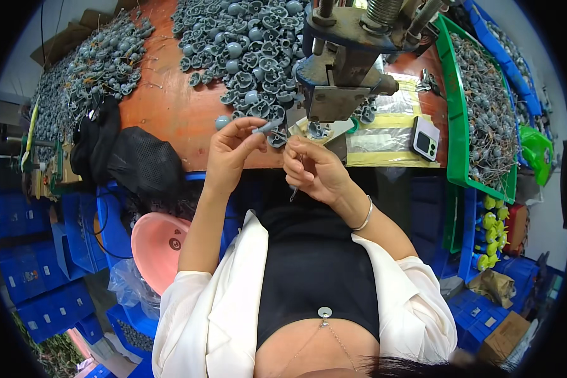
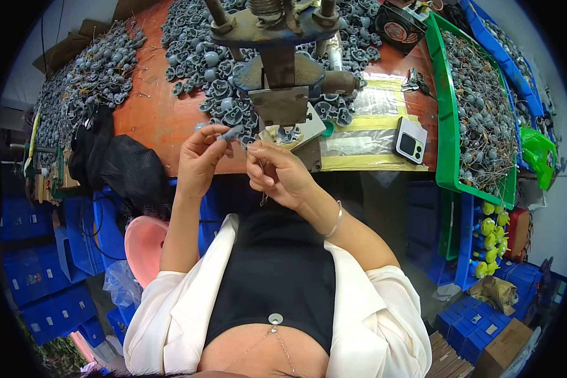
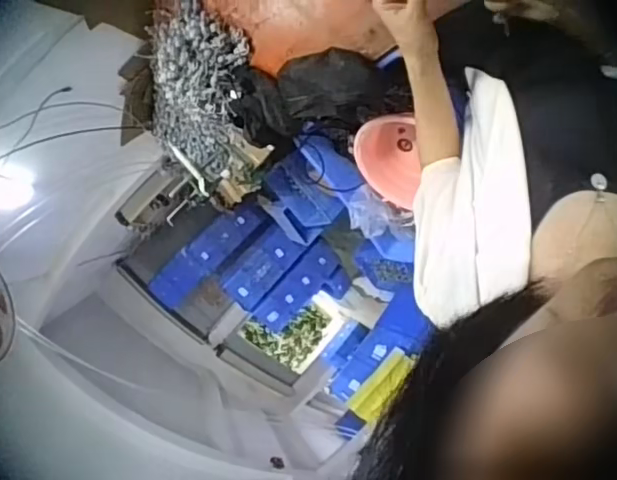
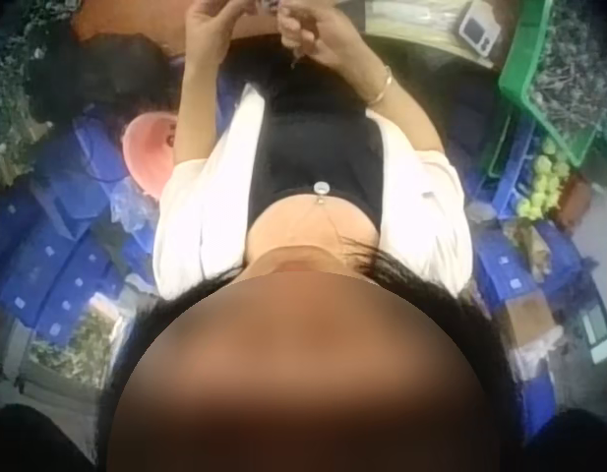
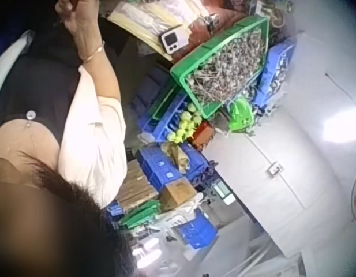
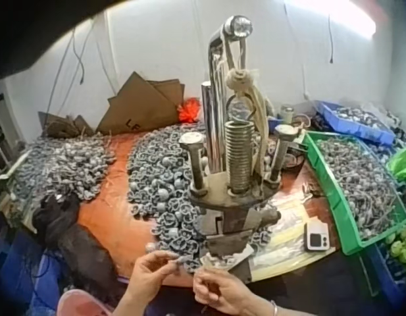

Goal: Operates a manual press machine to process small mechanical components on a factory workbench.

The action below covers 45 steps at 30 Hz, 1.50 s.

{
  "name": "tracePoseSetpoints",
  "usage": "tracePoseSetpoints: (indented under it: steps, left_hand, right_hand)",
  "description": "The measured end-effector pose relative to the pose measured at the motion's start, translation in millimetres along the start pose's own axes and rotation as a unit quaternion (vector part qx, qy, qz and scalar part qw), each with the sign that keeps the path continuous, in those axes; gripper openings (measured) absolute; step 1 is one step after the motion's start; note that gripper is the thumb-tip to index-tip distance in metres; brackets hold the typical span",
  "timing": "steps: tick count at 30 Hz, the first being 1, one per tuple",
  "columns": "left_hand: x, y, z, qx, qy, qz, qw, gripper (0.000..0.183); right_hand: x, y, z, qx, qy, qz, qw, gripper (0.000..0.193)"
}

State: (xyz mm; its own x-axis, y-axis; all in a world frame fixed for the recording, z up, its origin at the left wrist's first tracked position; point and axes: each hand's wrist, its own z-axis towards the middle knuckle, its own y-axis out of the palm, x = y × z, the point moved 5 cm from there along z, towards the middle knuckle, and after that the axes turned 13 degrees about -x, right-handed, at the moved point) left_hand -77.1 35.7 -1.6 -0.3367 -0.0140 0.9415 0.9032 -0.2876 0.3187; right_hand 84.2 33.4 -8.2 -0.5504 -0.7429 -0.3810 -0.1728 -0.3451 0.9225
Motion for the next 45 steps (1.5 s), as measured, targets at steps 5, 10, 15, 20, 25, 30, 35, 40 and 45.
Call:
tracePoseSetpoints:
  steps: [5,10,15,20,25,30,35,40,45]
  left_hand:
    - [13,9,-5,-0.061,-0.044,0.074,0.994,0.023]
    - [27,19,-4,-0.075,-0.011,0.150,0.986,0.033]
    - [38,27,-9,-0.091,0.059,0.316,0.942,0.046]
    - [41,32,-17,-0.044,0.108,0.447,0.887,0.041]
    - [77,-13,-18,0.207,0.056,0.444,0.870,0.033]
    - [66,38,-13,0.147,0.049,0.799,0.581,0.033]
    - [26,72,-9,-0.005,0.042,0.458,0.888,0.032]
    - [11,70,9,0.004,0.027,0.459,0.888,0.022]
    - [-7,71,27,0.058,0.065,0.495,0.864,0.019]
  right_hand:
    - [-3,4,-2,-0.018,0.062,-0.009,0.998,0.016]
    - [0,10,1,0.056,0.025,-0.197,0.978,0.013]
    - [-8,15,-3,0.128,-0.073,-0.242,0.959,0.020]
    - [-11,13,-6,0.117,-0.082,-0.308,0.941,0.017]
    - [-21,9,-17,0.145,-0.186,-0.422,0.875,0.017]
    - [-22,3,-26,0.167,-0.073,-0.482,0.857,0.016]
    - [-23,6,-32,0.133,-0.106,-0.462,0.871,0.012]
    - [-38,-7,-43,0.222,-0.199,-0.532,0.793,0.019]
    - [-47,-7,-47,0.283,-0.185,-0.766,0.547,0.029]
